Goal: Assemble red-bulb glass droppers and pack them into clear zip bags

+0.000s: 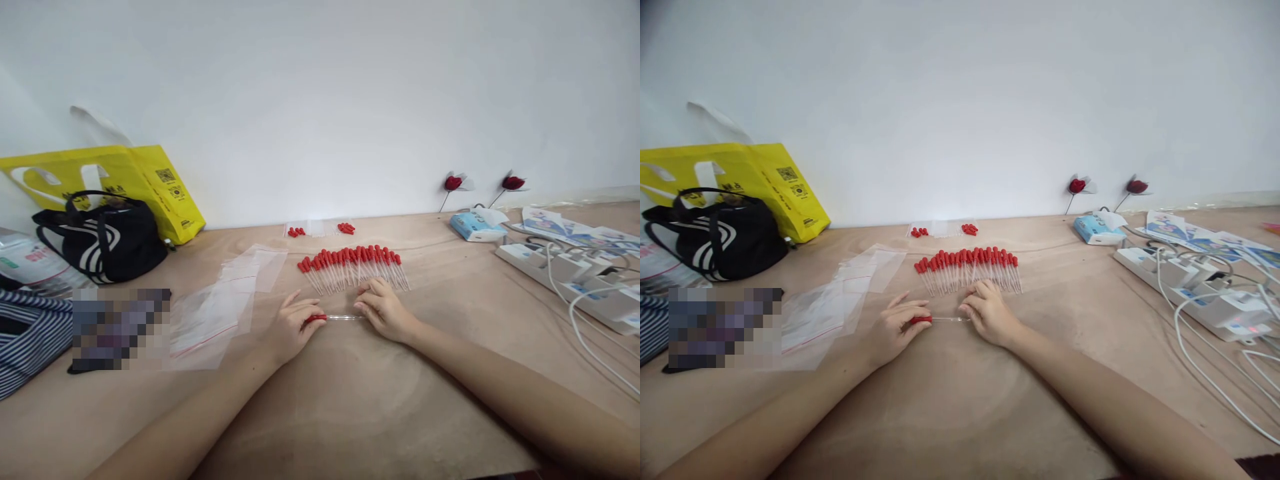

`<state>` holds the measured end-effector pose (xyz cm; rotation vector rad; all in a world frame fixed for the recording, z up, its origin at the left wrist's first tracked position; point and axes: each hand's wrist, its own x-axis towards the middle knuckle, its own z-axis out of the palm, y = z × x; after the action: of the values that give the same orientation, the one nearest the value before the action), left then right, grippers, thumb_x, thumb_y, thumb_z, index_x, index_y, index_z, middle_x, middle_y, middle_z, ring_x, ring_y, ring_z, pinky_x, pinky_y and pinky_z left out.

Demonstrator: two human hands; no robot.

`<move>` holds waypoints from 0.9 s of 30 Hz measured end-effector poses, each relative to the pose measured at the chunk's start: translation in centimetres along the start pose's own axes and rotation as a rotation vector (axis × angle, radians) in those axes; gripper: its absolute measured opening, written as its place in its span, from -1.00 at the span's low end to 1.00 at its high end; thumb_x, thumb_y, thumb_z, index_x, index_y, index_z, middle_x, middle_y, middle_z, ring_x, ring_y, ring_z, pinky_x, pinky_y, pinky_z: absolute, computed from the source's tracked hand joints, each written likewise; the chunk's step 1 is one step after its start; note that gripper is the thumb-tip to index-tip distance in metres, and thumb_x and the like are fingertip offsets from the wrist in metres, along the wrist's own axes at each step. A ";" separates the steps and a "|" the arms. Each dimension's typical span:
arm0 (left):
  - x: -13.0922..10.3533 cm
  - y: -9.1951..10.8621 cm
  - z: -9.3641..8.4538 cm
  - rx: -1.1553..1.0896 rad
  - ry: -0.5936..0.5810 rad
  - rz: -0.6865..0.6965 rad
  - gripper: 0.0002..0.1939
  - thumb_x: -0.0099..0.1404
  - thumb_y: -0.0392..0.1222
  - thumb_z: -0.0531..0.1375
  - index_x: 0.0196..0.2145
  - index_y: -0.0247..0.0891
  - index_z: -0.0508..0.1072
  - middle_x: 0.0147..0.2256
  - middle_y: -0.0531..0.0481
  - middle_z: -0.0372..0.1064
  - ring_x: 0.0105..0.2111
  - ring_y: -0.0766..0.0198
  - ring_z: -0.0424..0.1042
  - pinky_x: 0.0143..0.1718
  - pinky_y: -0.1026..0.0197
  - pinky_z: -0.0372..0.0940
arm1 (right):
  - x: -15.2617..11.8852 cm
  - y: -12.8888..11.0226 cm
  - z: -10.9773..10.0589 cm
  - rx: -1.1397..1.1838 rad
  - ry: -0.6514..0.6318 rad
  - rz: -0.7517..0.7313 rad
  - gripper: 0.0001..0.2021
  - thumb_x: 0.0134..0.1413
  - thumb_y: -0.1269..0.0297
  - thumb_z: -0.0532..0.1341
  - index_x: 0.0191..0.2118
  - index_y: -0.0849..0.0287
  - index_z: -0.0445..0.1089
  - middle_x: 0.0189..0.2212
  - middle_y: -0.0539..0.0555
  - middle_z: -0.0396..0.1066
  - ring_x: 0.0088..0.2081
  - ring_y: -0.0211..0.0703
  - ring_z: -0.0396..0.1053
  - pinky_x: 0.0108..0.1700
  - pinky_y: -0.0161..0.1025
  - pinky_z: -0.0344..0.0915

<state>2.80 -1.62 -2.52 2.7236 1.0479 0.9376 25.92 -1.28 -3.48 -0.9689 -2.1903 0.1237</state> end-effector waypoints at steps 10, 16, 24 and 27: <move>0.3 -0.4 -0.5 -0.019 -0.061 -0.124 -0.87 0.13 -0.17 0.15 -0.34 -0.19 0.46 -0.33 0.02 0.48 -0.19 0.18 0.41 -0.07 0.04 0.23 | 0.1 0.3 0.3 -0.004 -0.081 -0.006 -0.90 0.00 0.27 0.18 -0.37 0.11 0.43 -0.30 0.08 0.33 -0.21 -0.14 0.21 -0.18 -0.12 0.12; 0.3 -0.7 -1.0 -0.090 -0.025 -0.117 -0.86 0.17 -0.23 0.10 -0.38 -0.19 0.46 -0.33 0.02 0.46 -0.22 0.22 0.41 -0.16 0.13 0.31 | 0.2 0.5 0.3 0.044 -0.062 0.001 -0.90 0.01 0.32 0.15 -0.40 0.16 0.41 -0.32 0.09 0.35 -0.25 -0.16 0.21 -0.20 -0.15 0.12; 0.5 -0.2 -1.0 -0.126 0.011 -0.182 -0.88 0.21 -0.27 0.05 -0.36 -0.24 0.38 -0.38 0.02 0.40 -0.34 0.29 0.38 -0.30 0.22 0.31 | 0.4 -1.2 0.2 -0.039 -0.147 0.020 -0.88 0.03 0.27 0.14 -0.33 0.12 0.40 -0.42 0.03 0.39 -0.29 -0.17 0.20 -0.23 -0.18 0.00; 0.4 -0.7 -0.7 -0.112 0.102 -0.245 -0.82 0.21 -0.24 0.04 -0.22 -0.24 0.33 -0.29 -0.02 0.39 -0.29 0.27 0.39 -0.24 0.19 0.31 | 0.7 -1.3 0.5 -0.101 -0.121 0.060 -0.89 0.04 0.32 0.11 -0.37 0.15 0.38 -0.43 0.03 0.41 -0.32 -0.18 0.20 -0.26 -0.19 -0.05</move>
<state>2.26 -0.95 -1.91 2.4117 1.2695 1.0653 24.46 -1.66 -2.99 -1.1096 -2.2966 0.1034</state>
